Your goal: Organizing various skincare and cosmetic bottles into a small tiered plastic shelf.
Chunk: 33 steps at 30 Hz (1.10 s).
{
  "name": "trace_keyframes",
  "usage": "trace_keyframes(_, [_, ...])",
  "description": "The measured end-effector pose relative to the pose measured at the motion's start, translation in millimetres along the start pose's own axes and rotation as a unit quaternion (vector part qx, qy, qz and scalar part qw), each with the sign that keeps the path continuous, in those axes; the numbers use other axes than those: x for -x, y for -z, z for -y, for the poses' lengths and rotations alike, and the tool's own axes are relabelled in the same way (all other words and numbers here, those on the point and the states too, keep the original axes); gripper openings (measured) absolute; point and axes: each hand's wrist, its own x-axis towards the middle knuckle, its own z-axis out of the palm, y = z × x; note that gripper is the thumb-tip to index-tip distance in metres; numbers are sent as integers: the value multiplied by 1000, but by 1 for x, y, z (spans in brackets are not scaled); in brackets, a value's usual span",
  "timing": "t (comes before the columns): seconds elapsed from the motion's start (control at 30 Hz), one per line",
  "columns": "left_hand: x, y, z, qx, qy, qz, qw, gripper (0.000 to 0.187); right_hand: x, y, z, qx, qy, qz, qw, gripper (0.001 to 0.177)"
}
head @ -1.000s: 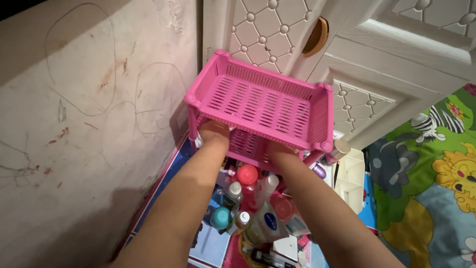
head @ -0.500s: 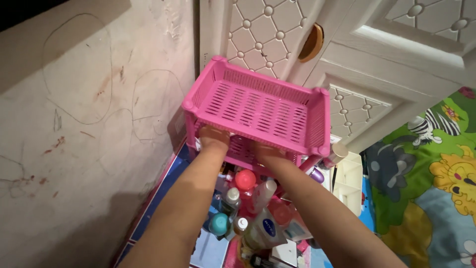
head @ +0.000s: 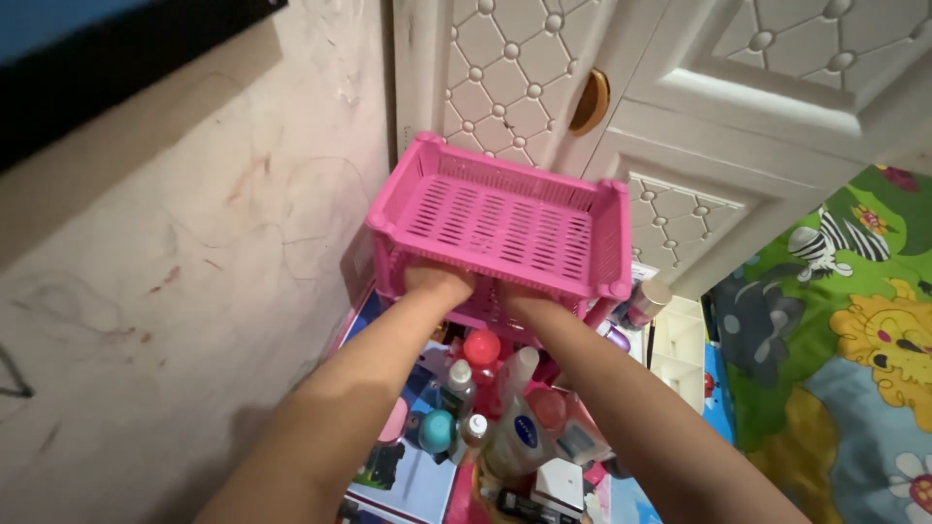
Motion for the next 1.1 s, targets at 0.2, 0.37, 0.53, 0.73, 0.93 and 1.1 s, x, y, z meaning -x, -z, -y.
trace_keyframes(0.2, [1, -9, 39, -40, 122, 215, 968, 54, 54, 83, 86, 141, 186, 77, 969, 70])
trace_keyframes(0.37, [34, 5, 62, 111, 172, 217, 954, 50, 63, 90, 80, 101, 96, 258, 956, 44])
trace_keyframes(0.53, [65, 21, 60, 275, 223, 218, 910, 46, 91, 125, 111, 180, 217, 174, 943, 29])
trace_keyframes(0.73, [86, 41, 42, 335, 214, 260, 880, 40, 115, 161, 136, 94, 231, 104, 963, 19])
trace_keyframes(0.93, [97, 69, -14, 489, 196, 332, 782, 30, 129, 195, 120, -307, -67, 222, 923, 33])
trace_keyframes(1.1, [112, 70, -85, 529, 165, 389, 735, 30, 161, 255, 94, -518, -110, 256, 809, 33])
